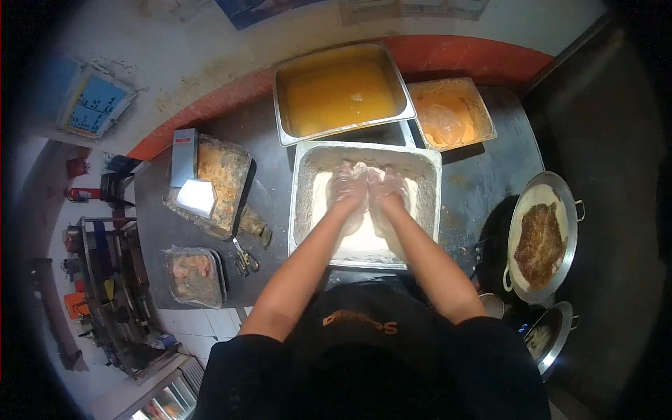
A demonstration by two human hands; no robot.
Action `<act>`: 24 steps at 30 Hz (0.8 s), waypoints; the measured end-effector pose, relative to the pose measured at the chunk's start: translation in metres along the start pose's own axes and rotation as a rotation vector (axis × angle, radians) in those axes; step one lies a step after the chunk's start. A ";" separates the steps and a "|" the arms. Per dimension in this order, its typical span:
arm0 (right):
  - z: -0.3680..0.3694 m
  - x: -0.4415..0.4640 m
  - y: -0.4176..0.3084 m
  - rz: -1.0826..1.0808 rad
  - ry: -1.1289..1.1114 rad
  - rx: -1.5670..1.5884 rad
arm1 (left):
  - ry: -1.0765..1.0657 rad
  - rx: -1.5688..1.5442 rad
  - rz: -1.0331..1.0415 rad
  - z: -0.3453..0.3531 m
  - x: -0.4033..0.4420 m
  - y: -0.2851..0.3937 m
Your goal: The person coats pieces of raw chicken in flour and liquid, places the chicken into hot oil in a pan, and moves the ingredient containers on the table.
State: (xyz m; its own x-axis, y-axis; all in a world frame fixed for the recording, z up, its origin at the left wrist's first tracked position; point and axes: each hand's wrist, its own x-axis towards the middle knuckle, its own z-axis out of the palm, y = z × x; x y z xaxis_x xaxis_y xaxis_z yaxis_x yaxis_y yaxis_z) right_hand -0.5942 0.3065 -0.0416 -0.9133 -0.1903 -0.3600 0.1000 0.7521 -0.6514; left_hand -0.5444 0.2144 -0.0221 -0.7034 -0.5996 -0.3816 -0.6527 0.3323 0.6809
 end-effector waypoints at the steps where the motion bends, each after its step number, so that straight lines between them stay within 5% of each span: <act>1: 0.005 0.001 -0.004 -0.019 -0.016 -0.089 | 0.003 0.002 0.004 0.011 0.007 -0.013; 3: 0.010 0.006 -0.004 -0.103 -0.029 -0.003 | -0.086 0.099 0.296 0.030 0.025 -0.031; 4: 0.012 0.007 -0.002 -0.139 -0.024 0.018 | 0.002 0.402 0.353 0.033 0.025 -0.025; 6: 0.014 0.007 0.002 -0.169 -0.025 0.037 | 0.059 0.463 0.360 0.027 0.013 -0.019; 8: 0.010 0.003 0.005 -0.440 0.016 -0.213 | 0.106 0.526 0.358 0.025 0.006 -0.022; 10: -0.019 -0.015 -0.014 -0.324 -0.084 -0.153 | 0.188 -0.132 0.224 0.034 0.012 -0.047; 13: -0.058 -0.025 -0.013 -0.109 -0.279 0.139 | -0.053 -0.345 0.254 -0.018 -0.029 -0.028; 14: -0.060 -0.012 0.013 -0.391 -0.359 0.208 | -0.053 -0.345 0.253 -0.026 -0.024 -0.038; 16: -0.071 -0.015 0.023 -0.486 -0.368 0.306 | -0.253 -0.256 0.226 -0.031 -0.017 -0.060; 17: -0.065 -0.016 0.025 -0.482 -0.370 0.303 | -0.256 -0.260 0.223 -0.023 -0.016 -0.063; 19: -0.044 -0.022 0.014 -0.097 -0.232 -0.073 | 0.104 0.493 0.100 -0.007 -0.013 -0.056; 20: -0.035 -0.031 0.001 -0.005 -0.135 -0.279 | 0.107 0.493 0.105 0.000 -0.009 -0.050; 24: 0.020 -0.027 -0.005 0.033 -0.122 0.051 | -0.244 0.432 0.014 0.027 0.008 -0.048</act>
State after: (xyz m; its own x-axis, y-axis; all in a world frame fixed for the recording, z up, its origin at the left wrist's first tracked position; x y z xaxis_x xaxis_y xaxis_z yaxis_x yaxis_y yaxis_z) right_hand -0.5620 0.2955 -0.0415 -0.8546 -0.2435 -0.4586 0.1521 0.7270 -0.6696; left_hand -0.5263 0.2136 -0.0749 -0.7243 -0.4228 -0.5446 -0.6637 0.6414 0.3848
